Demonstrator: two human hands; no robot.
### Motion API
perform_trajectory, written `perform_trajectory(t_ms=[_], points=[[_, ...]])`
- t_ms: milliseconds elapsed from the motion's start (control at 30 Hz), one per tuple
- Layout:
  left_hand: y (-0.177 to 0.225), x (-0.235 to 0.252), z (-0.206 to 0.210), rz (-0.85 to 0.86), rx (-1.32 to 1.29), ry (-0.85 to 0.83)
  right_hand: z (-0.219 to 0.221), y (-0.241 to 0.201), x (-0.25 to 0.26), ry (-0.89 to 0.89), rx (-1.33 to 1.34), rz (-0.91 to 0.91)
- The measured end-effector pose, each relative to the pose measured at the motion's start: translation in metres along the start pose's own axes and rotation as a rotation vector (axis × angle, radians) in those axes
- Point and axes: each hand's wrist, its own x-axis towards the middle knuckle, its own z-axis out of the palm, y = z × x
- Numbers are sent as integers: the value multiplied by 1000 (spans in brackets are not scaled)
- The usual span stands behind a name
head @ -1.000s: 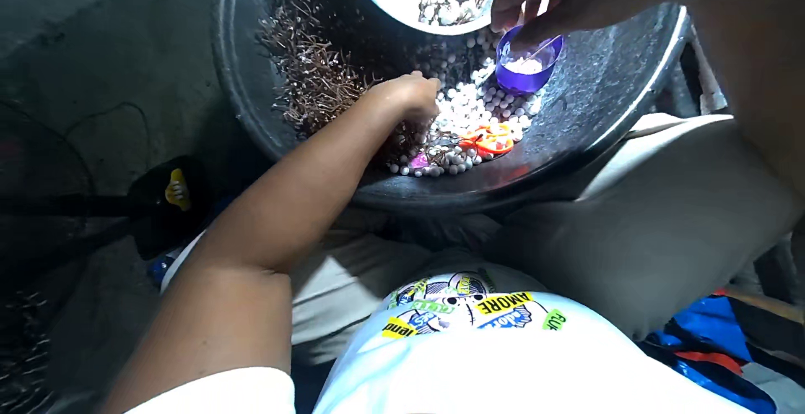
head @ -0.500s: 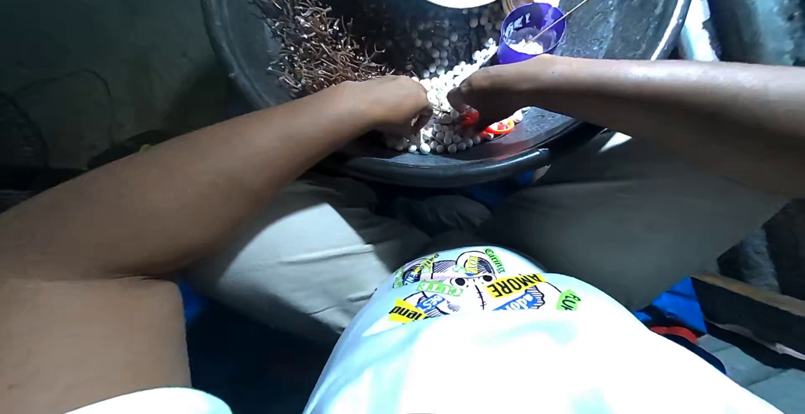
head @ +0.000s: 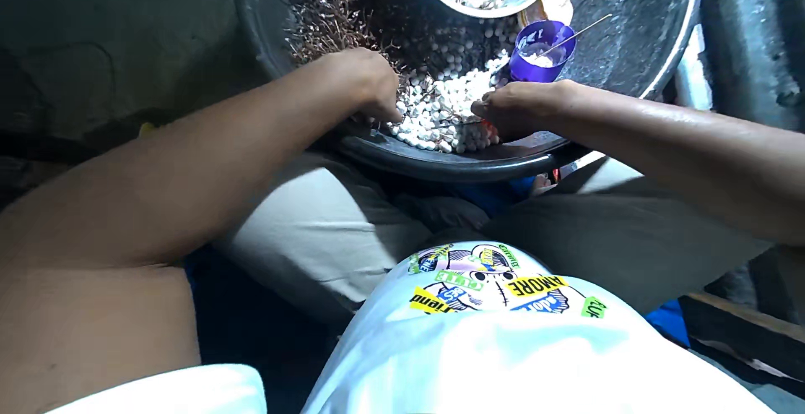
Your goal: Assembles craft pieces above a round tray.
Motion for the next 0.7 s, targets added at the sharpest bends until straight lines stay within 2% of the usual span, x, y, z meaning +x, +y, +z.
perform_trajectory(t_ms=[67,167,233,267,333,367,400,467,533,600,667,700], points=[[1,2,5,-42,32,59,-3,1,-4,28,-1,8],[-23,29,33,-92,158,349,-6,1,-17,135,20,-9],[-15,15,20,-155,85,282,-7,-5,-30,202,49,-6],[-12,9,17,-133,53,294,-6,-9,-36,238,65,-6],[-13,9,25,77,48,476,-3,-15,-46,323,93,-33],[-15,15,31,254,105,575,-2,-16,-49,381,104,-63],[-17,22,35,418,204,607,1,-16,-52,449,112,-99],[-14,29,34,587,402,465,5,-15,-57,612,139,-167],[-10,27,29,522,441,270,5,-13,-64,731,159,-196],[5,21,16,290,319,104,3,-10,-72,783,206,-190],[16,31,9,81,138,46,-2,-4,-80,823,225,-156],[16,48,15,11,116,82,-6,-2,-83,838,220,-134]])
